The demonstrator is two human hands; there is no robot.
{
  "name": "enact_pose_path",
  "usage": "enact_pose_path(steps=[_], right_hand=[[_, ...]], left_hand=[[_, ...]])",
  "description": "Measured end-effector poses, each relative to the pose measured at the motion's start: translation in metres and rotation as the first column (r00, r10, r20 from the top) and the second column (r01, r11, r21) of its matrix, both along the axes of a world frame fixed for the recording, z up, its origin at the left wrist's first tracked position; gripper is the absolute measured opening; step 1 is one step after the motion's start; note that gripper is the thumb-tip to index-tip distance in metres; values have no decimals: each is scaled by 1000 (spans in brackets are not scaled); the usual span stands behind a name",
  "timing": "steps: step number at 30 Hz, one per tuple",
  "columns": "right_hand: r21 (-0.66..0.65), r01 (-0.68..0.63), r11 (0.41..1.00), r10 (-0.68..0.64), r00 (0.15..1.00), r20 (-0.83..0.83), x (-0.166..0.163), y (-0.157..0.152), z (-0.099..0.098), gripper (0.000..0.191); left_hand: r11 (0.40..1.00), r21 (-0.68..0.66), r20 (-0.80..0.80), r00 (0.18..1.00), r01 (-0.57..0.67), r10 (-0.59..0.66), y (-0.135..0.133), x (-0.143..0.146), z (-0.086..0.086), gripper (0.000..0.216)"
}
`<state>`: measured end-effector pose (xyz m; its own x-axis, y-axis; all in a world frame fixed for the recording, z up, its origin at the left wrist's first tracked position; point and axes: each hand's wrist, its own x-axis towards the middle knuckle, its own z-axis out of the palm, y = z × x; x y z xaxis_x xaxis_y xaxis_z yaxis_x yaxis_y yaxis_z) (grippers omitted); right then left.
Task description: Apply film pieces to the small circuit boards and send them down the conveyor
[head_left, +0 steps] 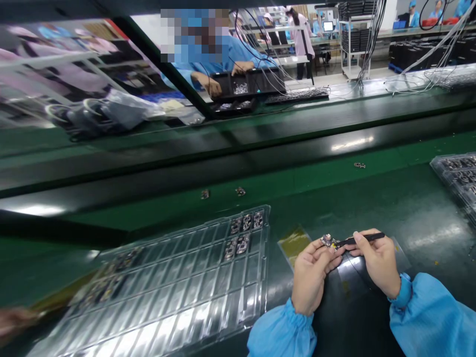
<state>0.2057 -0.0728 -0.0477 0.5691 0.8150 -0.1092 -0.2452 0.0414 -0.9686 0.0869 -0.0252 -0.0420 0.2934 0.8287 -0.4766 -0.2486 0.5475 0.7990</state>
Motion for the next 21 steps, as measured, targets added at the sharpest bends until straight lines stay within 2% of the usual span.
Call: enact_pose_path(steps=[21], right_hand=[[4, -7, 1000, 7, 1000, 17, -1, 0, 2, 27]], left_hand=[[1000, 18, -11, 1000, 5, -5, 0, 0, -2, 28]])
